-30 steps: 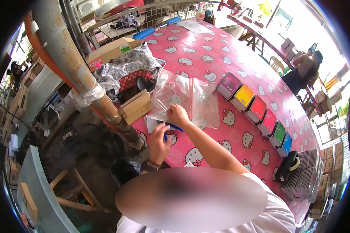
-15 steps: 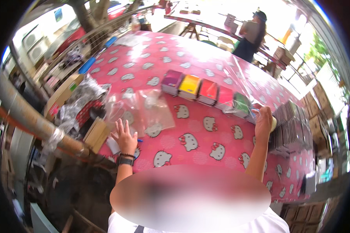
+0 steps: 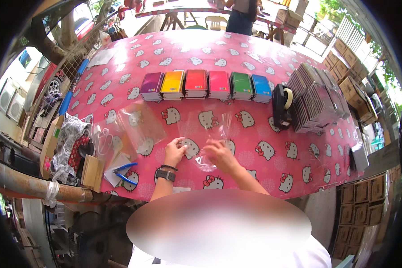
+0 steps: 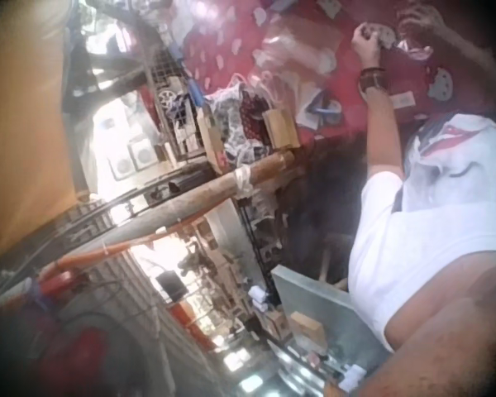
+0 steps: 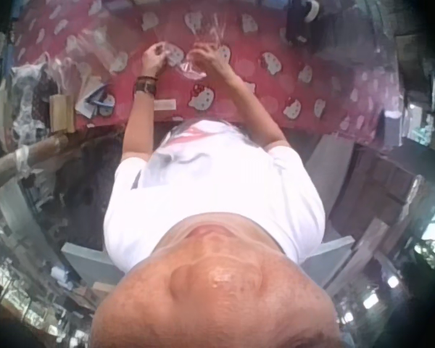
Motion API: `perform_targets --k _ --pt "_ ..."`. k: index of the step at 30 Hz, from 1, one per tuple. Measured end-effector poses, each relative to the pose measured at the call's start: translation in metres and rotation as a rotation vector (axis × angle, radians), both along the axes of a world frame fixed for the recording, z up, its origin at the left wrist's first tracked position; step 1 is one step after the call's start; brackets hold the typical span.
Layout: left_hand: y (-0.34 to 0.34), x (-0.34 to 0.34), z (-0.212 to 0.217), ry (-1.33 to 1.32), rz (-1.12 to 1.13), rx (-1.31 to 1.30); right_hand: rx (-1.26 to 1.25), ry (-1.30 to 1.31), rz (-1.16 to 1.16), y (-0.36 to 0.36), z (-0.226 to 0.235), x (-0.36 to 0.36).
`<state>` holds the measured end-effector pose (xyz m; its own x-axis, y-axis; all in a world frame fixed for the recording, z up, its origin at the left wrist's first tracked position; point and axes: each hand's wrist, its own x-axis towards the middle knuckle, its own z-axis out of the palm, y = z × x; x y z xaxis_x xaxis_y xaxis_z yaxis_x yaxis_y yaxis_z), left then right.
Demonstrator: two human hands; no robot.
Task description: The person places small notebooks into plastic bags, seals them with tape from a dispenser, and organizes the bags on a table.
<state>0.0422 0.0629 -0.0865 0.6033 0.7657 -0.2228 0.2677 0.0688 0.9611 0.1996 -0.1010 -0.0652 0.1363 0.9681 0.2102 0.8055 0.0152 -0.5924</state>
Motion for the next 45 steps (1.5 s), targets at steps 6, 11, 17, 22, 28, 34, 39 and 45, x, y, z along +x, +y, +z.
perform_targets --k 6,11,17,22,28,34,39,45 --pt "-0.008 0.009 0.088 -0.303 0.502 0.759 -0.28 -0.334 -0.216 -0.007 0.006 -0.002" --pt "-0.07 0.088 0.092 -0.15 -0.245 0.981 -0.423 -0.373 -0.219 0.008 -0.015 -0.018" --pt "-0.019 -0.004 0.045 0.816 -0.143 0.923 -0.505 -0.257 -0.338 -0.014 0.018 -0.017" --pt "0.003 -0.016 0.094 0.567 0.041 1.093 -0.494 -0.359 -0.328 -0.008 0.029 -0.028" --pt "-0.038 0.053 0.034 0.077 -0.131 0.972 -0.672 -0.278 -0.195 0.015 0.048 -0.021" --pt "-0.026 0.033 0.01 0.275 -0.135 0.967 -0.151 -0.25 -0.085 0.089 0.085 0.014" --pt "-0.018 0.026 0.012 0.026 -0.1 0.696 0.021 -0.39 0.085 0.257 0.078 -0.02" --pt "-0.002 0.026 -0.015 -0.598 0.151 0.144 0.239 -0.757 -0.198 0.359 0.02 -0.03"
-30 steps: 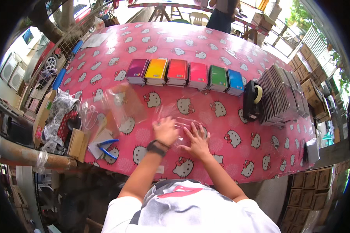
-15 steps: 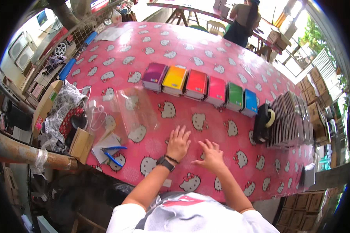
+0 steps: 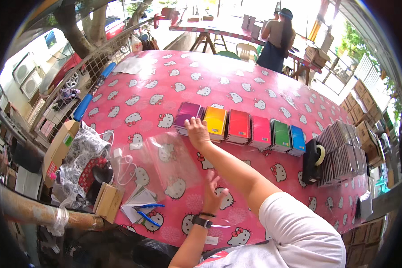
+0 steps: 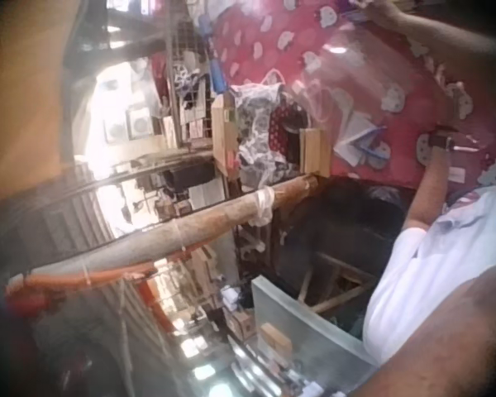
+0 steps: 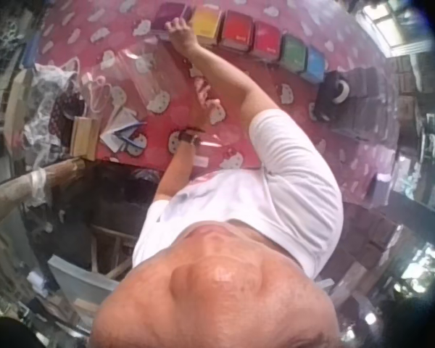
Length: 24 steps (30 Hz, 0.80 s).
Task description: The person places small notebooks into plastic bags, seals them with tape from a dispenser, and organizes the bags on a table.
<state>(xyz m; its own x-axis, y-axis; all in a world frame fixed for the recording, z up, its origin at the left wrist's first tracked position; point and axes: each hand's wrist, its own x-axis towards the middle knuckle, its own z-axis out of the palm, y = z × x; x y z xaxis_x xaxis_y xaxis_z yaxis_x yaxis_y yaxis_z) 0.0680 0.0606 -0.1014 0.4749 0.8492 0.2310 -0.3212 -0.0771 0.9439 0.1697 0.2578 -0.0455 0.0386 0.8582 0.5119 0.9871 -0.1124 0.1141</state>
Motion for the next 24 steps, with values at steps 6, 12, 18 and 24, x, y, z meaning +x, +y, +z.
perform_targets --k 6,12,18,24 --pt "0.024 -0.021 0.025 -0.084 -0.059 -0.51 0.024 0.069 0.208 -0.019 0.014 0.0" --pt "0.023 -0.02 0.027 -0.034 -0.114 -0.498 -0.081 0.072 0.178 -0.02 0.024 0.004" --pt "0.027 -0.027 0.023 -0.062 -0.14 -0.522 -0.184 0.114 0.091 -0.005 0.034 0.004" --pt "0.02 -0.015 0.025 -0.102 -0.084 -0.566 0.031 0.337 0.161 -0.012 0.054 0.031"
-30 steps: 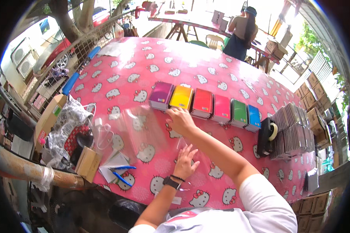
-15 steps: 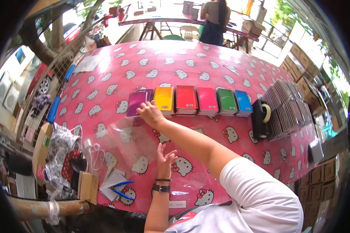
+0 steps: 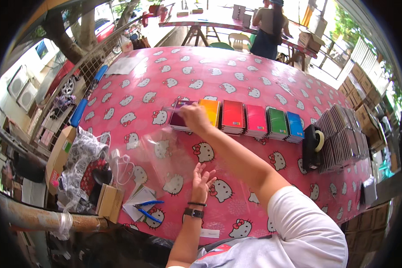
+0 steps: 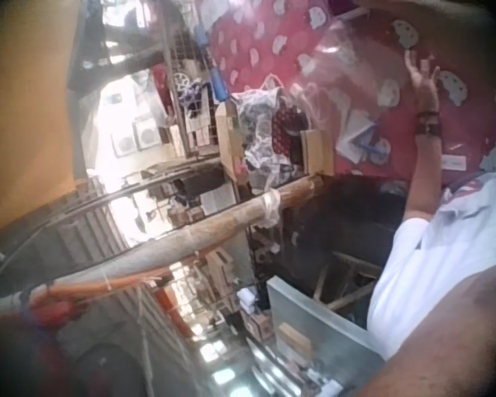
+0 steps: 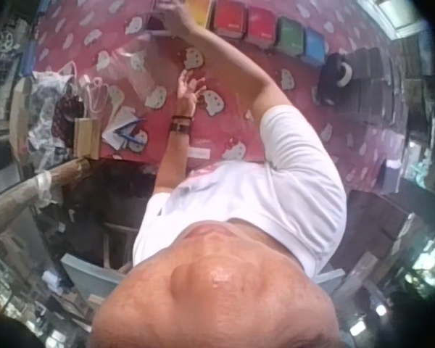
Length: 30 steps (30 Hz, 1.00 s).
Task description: The person places small notebooks into plastic bags, seals them with tape from a dispenser, and organizes the bags on a table.
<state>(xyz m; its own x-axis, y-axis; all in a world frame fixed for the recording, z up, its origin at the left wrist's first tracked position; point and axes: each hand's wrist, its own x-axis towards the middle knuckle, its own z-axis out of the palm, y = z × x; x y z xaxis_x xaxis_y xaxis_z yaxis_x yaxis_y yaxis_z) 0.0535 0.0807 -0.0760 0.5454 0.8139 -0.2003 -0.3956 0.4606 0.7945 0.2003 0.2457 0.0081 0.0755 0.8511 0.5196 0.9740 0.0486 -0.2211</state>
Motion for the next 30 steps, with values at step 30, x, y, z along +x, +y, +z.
perform_targets --k 30 --pt "-0.001 0.008 -0.025 0.365 0.233 0.549 -0.203 0.95 -0.079 -0.249 -0.029 0.069"
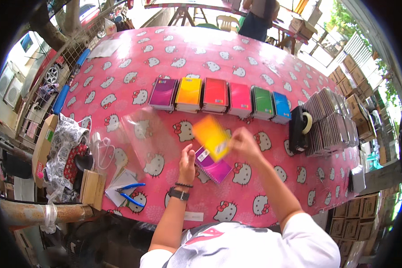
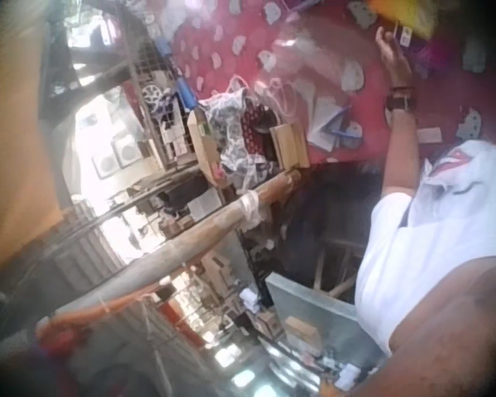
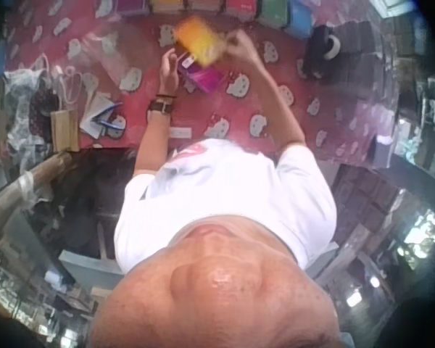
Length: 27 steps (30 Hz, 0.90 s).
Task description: The person places small notebooks into plastic bags, seals them with tape from a dispenser, and organizes the bags on a table.
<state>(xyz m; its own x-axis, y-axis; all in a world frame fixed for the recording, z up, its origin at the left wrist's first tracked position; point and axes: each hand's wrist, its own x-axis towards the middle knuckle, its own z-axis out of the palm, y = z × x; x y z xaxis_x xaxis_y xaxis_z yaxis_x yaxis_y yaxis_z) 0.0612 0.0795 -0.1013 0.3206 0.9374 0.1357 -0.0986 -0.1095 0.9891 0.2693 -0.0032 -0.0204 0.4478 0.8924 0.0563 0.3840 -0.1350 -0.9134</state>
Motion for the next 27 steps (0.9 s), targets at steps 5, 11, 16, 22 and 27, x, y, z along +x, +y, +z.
perform_targets --k 5,11,16,22,27 --pt "-0.009 0.0 0.042 0.324 -0.205 -0.079 -0.245 -0.536 0.191 -0.003 -0.004 0.009" --pt "-0.003 -0.009 0.034 0.255 -0.333 -0.075 -0.007 -1.117 -0.175 0.123 0.01 0.028" --pt "-0.001 -0.009 0.032 0.213 -0.371 -0.145 -0.14 -1.28 -0.145 0.132 -0.012 0.04" --pt "-0.009 -0.006 0.045 0.323 -0.306 -0.109 0.095 -1.222 0.063 0.12 -0.011 0.049" --pt "-0.009 -0.01 0.026 0.287 -0.324 -0.023 0.427 -0.721 -0.085 0.101 0.048 0.056"
